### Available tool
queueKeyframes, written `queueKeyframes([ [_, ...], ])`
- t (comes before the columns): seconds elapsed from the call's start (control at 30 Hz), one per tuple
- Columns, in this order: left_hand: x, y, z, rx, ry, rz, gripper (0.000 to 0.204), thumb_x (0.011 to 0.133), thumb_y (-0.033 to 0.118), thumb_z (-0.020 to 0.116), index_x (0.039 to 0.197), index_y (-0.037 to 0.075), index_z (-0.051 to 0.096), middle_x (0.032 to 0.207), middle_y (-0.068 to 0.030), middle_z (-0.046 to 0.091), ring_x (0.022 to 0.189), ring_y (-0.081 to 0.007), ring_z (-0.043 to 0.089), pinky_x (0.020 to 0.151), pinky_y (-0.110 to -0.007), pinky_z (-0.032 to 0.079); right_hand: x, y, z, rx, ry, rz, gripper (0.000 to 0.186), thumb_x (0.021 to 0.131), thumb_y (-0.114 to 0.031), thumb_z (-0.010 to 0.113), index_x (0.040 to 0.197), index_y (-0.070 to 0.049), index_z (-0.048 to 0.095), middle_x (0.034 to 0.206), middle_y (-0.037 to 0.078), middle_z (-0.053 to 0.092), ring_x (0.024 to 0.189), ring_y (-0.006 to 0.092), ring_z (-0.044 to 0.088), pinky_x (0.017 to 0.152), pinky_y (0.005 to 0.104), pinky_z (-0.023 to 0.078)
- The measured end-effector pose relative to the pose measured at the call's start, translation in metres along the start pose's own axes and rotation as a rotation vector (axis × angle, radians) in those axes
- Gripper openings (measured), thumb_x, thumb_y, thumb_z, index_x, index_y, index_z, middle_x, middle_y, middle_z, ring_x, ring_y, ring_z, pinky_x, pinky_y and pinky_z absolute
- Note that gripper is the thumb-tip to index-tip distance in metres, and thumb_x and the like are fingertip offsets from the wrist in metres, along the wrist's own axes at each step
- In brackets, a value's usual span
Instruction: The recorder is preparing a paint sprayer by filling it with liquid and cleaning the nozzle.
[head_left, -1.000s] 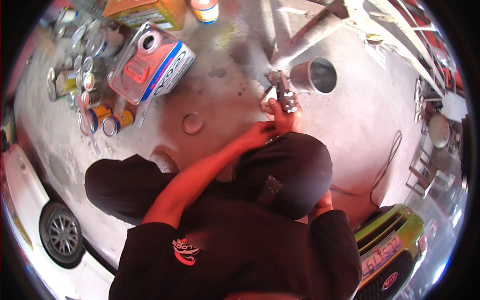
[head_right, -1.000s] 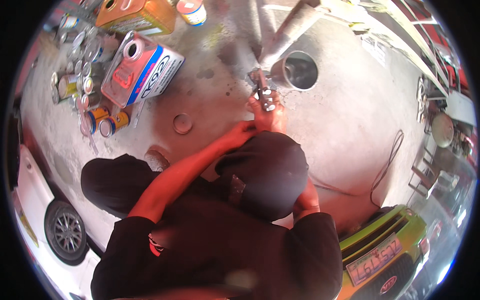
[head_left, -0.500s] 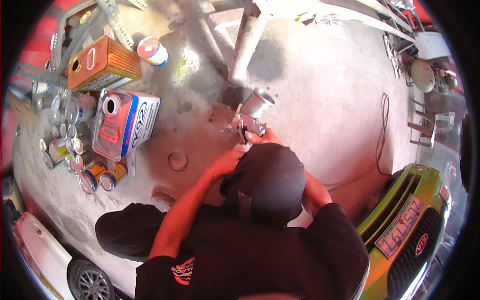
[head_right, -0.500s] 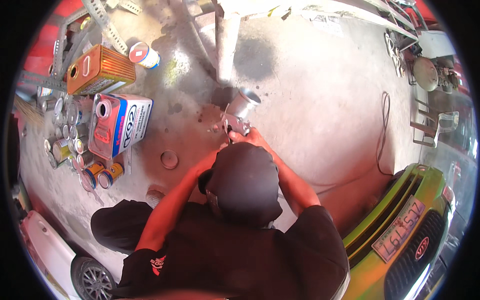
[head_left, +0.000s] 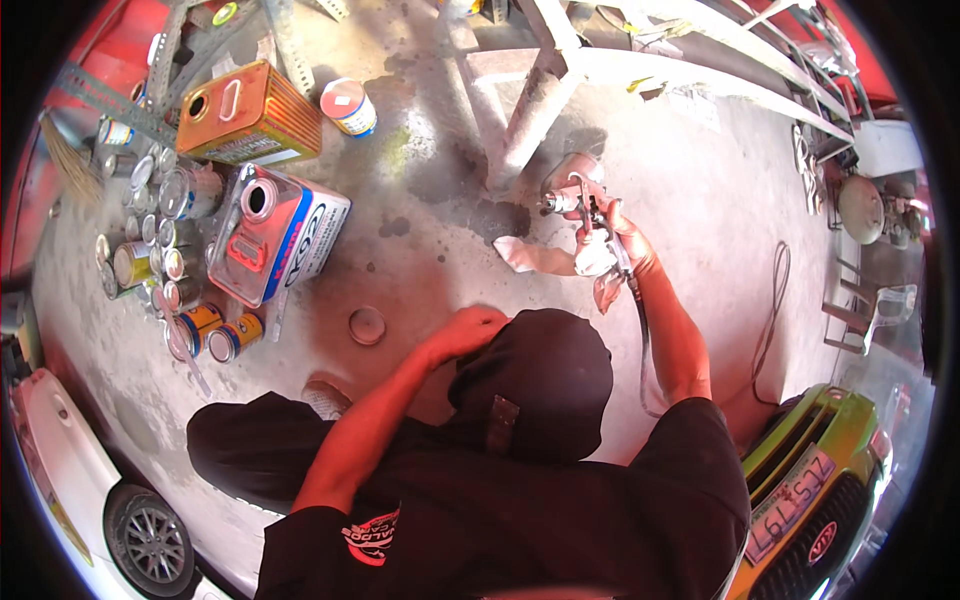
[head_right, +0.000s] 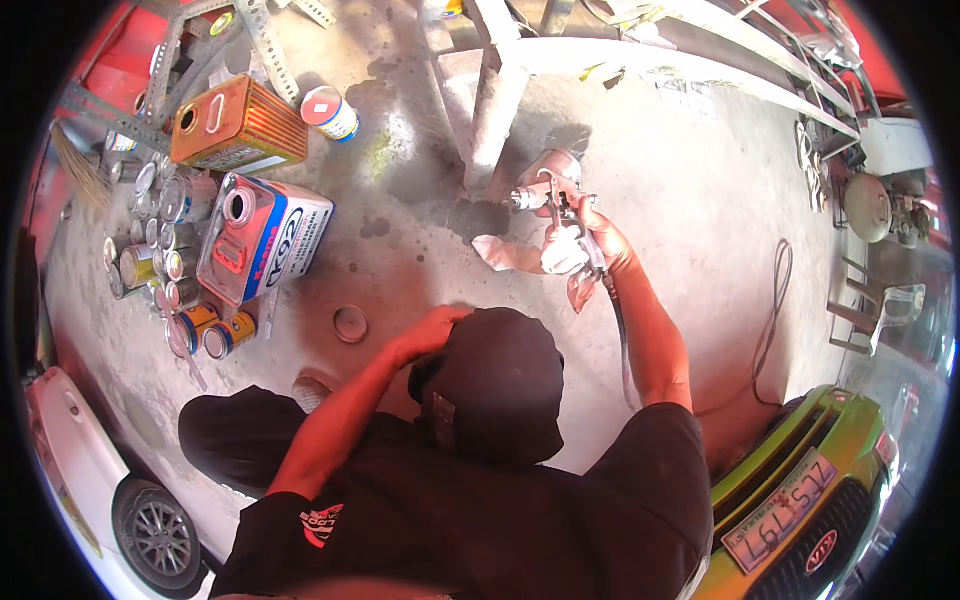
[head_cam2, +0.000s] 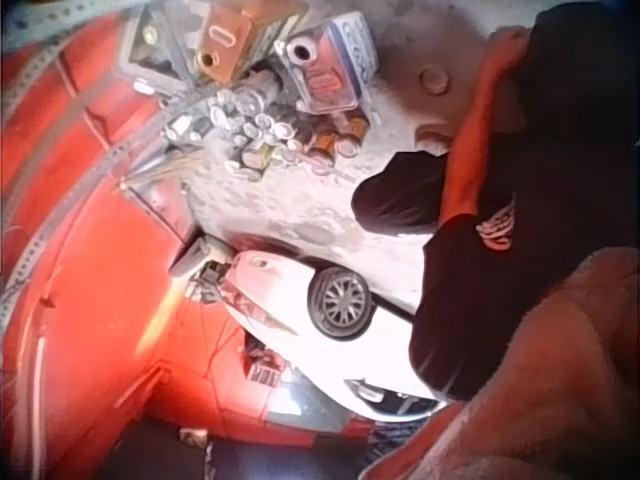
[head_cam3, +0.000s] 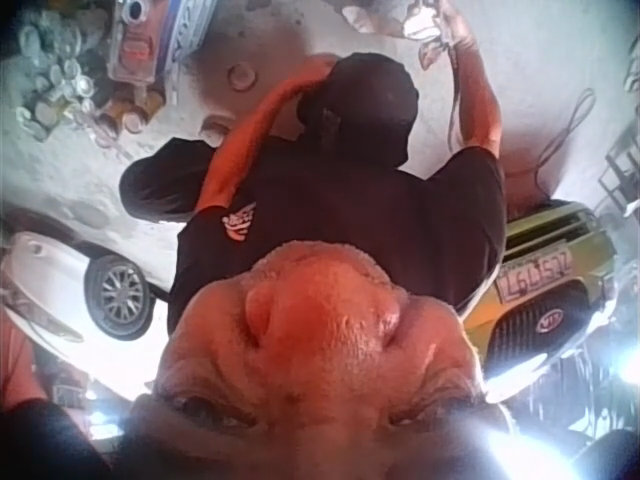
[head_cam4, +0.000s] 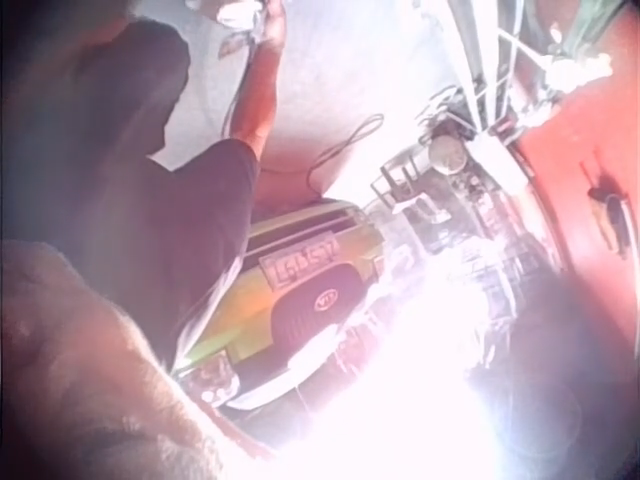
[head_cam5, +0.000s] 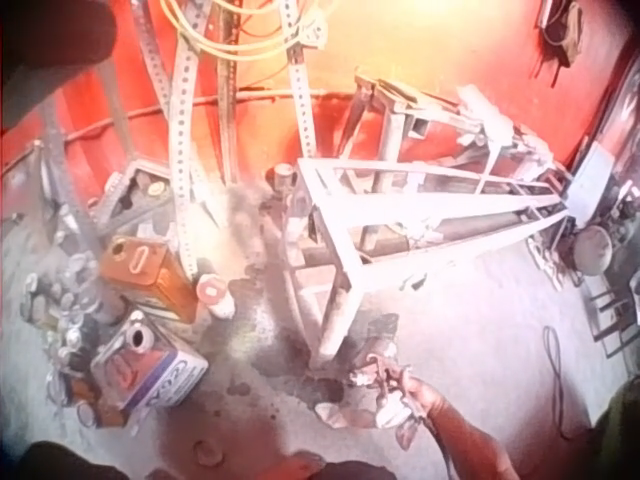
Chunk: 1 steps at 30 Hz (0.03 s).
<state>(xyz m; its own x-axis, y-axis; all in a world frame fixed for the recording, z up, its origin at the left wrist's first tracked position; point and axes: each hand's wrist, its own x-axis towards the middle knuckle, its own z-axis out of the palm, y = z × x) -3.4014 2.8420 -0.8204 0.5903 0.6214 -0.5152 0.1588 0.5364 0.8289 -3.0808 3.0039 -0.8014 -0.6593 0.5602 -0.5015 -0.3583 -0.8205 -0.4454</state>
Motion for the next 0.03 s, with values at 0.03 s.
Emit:
queueKeyframes([
  [0.03, 0.0024, -0.0016, -0.0024, 0.005, 0.02, -0.057, 0.04, 0.096, 0.038, 0.063, 0.11, 0.001, 0.071, 0.106, -0.0116, 0.074, 0.098, -0.0143, 0.063, 0.089, -0.031, 0.05, -0.0024, 0.0054, -0.0002, 0.018, -0.012, -0.029, 0.082, 0.085, -0.057, 0.07, 0.145, -0.006, 0.045, 0.12, 0.015, 0.062, 0.096, 0.0256, 0.065, 0.082, 0.0434, 0.059],
])
